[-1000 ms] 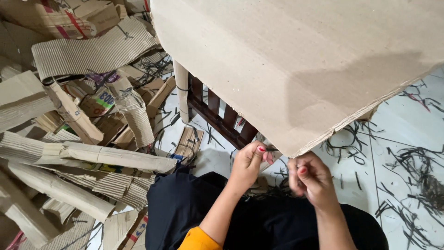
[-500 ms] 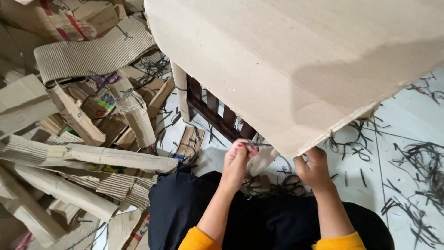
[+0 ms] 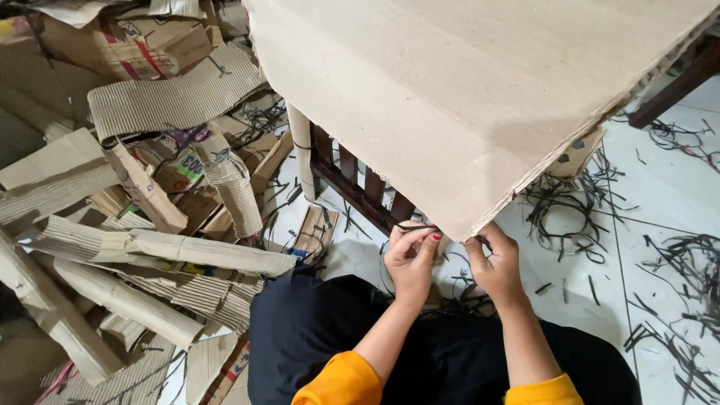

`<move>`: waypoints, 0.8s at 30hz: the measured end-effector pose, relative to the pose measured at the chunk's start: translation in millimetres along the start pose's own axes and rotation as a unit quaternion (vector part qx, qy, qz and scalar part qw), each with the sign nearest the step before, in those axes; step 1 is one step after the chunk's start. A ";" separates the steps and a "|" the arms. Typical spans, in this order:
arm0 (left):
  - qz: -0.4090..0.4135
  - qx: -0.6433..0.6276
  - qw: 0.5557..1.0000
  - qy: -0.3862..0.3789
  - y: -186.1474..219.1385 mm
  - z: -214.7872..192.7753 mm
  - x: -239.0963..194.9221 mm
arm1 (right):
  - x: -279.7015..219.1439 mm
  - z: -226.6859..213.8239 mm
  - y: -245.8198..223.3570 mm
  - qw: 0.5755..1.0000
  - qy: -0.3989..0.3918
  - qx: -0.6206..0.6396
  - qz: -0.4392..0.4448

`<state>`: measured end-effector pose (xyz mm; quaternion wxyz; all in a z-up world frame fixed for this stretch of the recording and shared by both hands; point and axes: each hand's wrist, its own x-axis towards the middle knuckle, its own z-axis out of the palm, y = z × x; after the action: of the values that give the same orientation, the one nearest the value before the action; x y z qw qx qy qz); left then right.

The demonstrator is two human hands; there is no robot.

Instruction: The person sits on the floor and wraps a long strip of corrugated cardboard around a vertical post of a larger cardboard structure. They secure the strip by tying it with black string and use scissors to cut the excess string.

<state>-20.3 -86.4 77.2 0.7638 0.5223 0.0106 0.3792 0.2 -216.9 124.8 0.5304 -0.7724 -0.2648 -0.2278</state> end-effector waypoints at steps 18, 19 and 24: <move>0.229 0.107 0.938 -0.236 25.8 -16.9 47.6 | -24.6 -4.3 18.5 0.998 0.005 -0.056 -0.038; 0.268 0.154 0.916 -0.257 32.2 -18.7 51.9 | -27.1 -6.4 14.0 0.990 -0.018 -0.087 -0.108; 0.361 0.286 0.818 -0.344 62.9 -24.9 70.1 | -22.6 -9.6 -31.6 0.936 -0.058 -0.203 -0.280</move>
<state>-16.4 -14.9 143.2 0.3426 0.7800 -0.3345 0.4030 -38.1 -220.3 135.8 0.2604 -0.7702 -0.4487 -0.3710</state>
